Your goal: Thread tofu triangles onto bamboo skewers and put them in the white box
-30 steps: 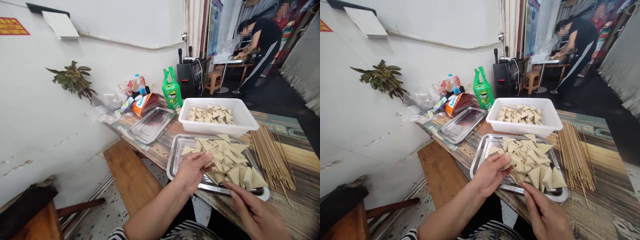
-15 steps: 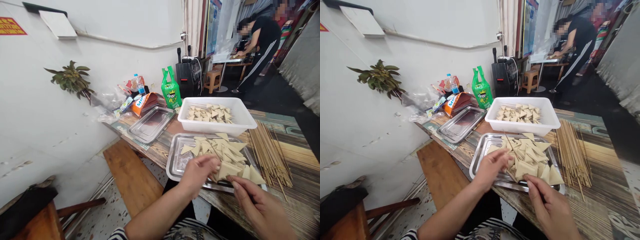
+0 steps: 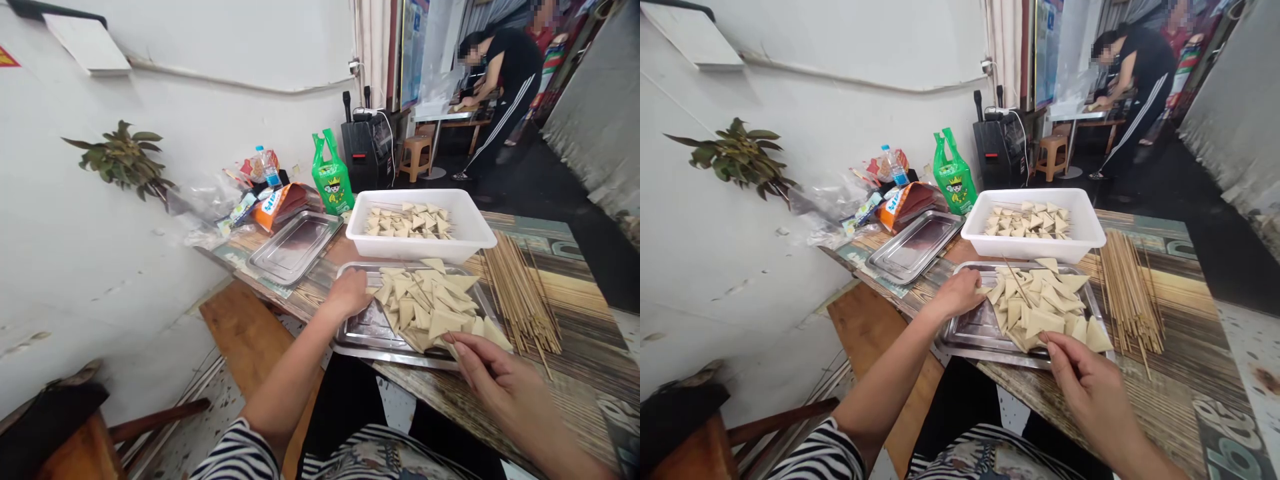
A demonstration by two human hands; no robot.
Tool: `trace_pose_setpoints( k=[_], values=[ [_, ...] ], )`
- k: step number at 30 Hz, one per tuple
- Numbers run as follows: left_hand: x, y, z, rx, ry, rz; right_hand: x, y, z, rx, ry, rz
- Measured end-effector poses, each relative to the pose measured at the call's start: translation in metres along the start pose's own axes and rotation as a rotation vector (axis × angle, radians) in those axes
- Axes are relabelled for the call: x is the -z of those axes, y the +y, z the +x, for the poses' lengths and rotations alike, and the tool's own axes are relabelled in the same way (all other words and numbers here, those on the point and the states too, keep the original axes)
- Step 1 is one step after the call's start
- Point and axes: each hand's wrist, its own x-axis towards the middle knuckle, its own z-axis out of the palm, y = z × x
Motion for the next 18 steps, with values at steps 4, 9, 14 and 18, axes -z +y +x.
trace_pose_setpoints(
  k=[4, 9, 14, 18],
  values=[
    [0.003, 0.0, -0.002, -0.046, -0.037, 0.037, 0.0, -0.001, 0.0, 0.019, 0.018, 0.004],
    [0.013, 0.002, -0.009, -0.037, -0.058, 0.07, -0.001, 0.0, 0.0, 0.021, 0.021, -0.002],
    [0.02, -0.011, -0.022, -0.052, -0.147, -0.101, 0.0, 0.0, -0.001, 0.014, -0.009, -0.004],
    [0.011, -0.025, -0.035, -0.117, -0.131, -0.174, 0.0, -0.001, 0.0, 0.021, -0.011, 0.019]
  ],
)
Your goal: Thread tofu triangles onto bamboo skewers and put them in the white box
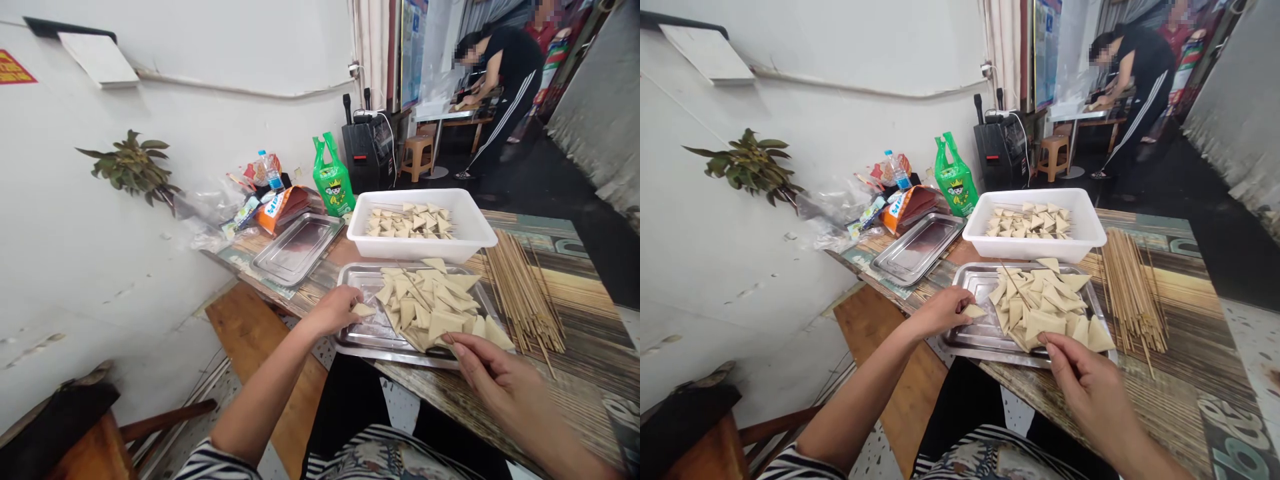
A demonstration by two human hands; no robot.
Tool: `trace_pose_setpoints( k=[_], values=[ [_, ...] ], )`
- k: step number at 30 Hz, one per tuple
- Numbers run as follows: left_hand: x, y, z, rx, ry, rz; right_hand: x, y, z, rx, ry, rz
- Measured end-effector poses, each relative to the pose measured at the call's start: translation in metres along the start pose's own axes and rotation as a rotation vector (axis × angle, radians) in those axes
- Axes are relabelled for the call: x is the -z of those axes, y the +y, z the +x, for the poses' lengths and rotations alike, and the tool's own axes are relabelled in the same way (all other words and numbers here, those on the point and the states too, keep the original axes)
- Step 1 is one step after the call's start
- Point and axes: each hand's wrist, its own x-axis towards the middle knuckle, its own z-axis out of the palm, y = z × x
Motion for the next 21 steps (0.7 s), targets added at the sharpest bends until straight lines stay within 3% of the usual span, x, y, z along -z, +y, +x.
trace_pose_setpoints(
  k=[5, 9, 14, 21],
  values=[
    [-0.005, -0.003, -0.002, -0.041, 0.017, 0.086, -0.002, 0.0, 0.001, -0.003, -0.03, 0.005],
    [-0.001, 0.007, 0.004, -0.033, -0.082, 0.231, -0.001, 0.0, 0.0, 0.01, -0.036, -0.002],
    [0.006, 0.021, 0.002, -0.055, -0.062, 0.393, -0.001, 0.0, 0.0, 0.023, -0.027, 0.024],
    [0.018, 0.003, 0.004, -0.096, -0.122, 0.211, -0.001, 0.003, 0.0, 0.031, -0.018, 0.039]
  ],
)
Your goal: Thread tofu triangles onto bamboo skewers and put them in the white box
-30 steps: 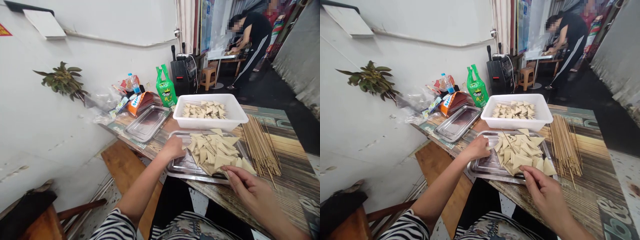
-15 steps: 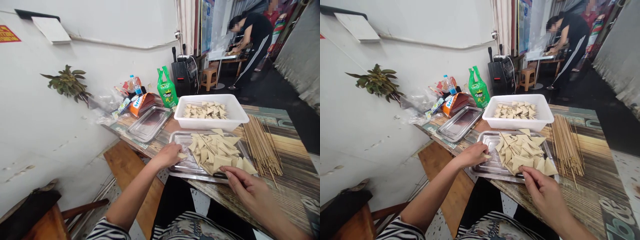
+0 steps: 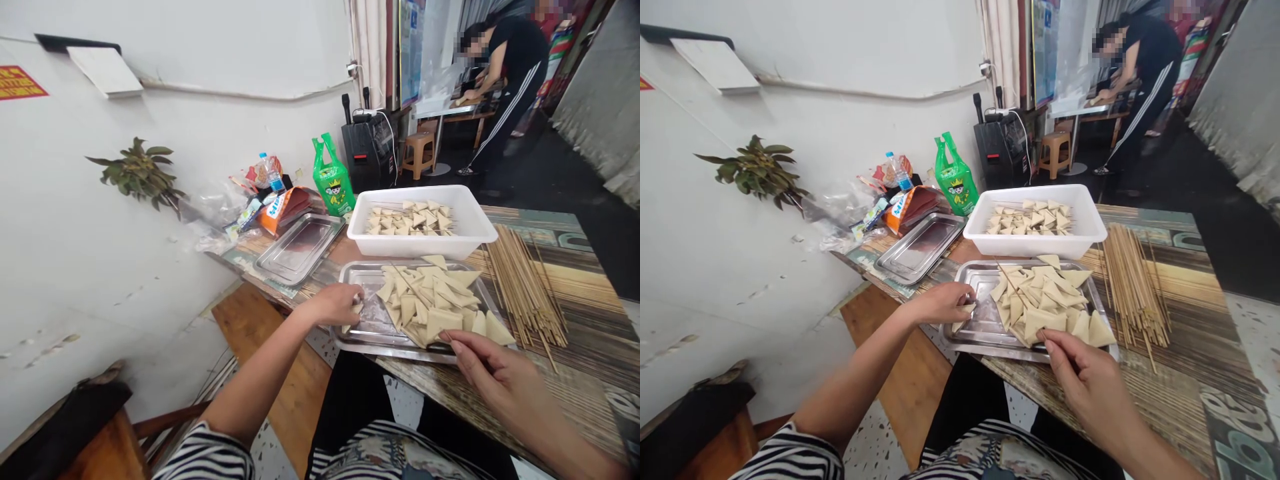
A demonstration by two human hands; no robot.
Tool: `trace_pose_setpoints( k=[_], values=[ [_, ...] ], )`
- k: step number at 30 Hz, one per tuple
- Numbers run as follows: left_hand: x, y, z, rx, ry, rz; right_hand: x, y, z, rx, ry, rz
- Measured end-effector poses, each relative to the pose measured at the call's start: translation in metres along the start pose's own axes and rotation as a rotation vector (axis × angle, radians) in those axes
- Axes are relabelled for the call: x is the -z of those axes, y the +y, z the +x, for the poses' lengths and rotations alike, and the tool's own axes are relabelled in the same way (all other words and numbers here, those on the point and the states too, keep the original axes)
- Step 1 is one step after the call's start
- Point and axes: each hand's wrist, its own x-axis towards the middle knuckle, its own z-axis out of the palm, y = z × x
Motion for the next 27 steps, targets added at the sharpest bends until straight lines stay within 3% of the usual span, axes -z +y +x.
trace_pose_setpoints(
  k=[6, 14, 21, 27],
  values=[
    [-0.001, -0.007, -0.004, -0.037, -0.029, -0.031, -0.002, 0.001, 0.0, -0.029, -0.008, 0.007],
    [-0.011, 0.003, -0.014, 0.005, 0.068, 0.149, -0.001, -0.001, 0.002, -0.047, -0.036, -0.007],
    [0.001, 0.013, -0.02, 0.021, -0.012, 0.059, -0.001, -0.001, 0.0, -0.046, -0.054, -0.003],
    [-0.01, 0.004, -0.022, 0.026, 0.143, -0.161, -0.003, 0.0, 0.0, -0.028, -0.073, 0.017]
  ],
)
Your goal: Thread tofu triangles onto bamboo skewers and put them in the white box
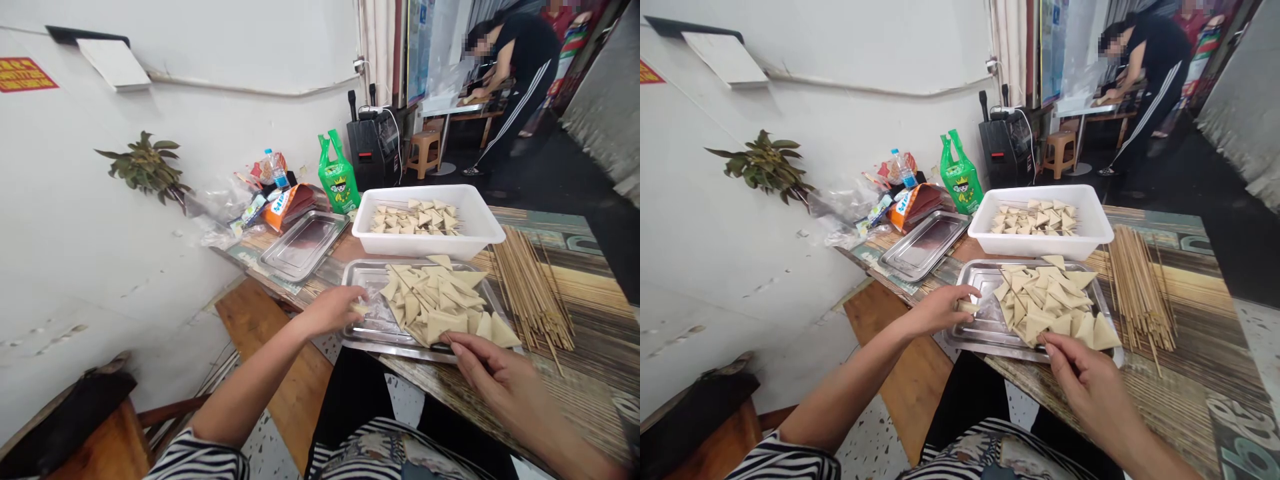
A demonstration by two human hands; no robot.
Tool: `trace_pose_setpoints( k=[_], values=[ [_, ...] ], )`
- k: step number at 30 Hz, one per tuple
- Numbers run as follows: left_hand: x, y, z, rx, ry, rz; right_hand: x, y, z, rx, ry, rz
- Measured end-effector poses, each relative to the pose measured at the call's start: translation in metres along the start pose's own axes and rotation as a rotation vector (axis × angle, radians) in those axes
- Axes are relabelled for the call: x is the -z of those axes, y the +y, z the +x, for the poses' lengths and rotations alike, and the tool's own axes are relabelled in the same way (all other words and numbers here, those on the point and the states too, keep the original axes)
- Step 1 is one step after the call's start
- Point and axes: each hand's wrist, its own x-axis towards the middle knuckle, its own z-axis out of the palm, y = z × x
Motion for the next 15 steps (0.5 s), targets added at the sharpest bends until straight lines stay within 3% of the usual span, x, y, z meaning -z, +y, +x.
trace_pose_setpoints(
  k=[5, 10, 15],
  values=[
    [-0.019, -0.003, -0.003, -0.043, 0.072, -0.212, -0.002, 0.001, -0.001, -0.02, -0.009, 0.017],
    [-0.033, -0.001, -0.006, 0.052, 0.172, -0.392, -0.002, -0.001, -0.002, -0.005, -0.018, 0.007],
    [-0.035, 0.0, 0.006, 0.151, 0.387, -1.082, -0.002, -0.007, -0.003, 0.07, -0.057, 0.024]
  ],
)
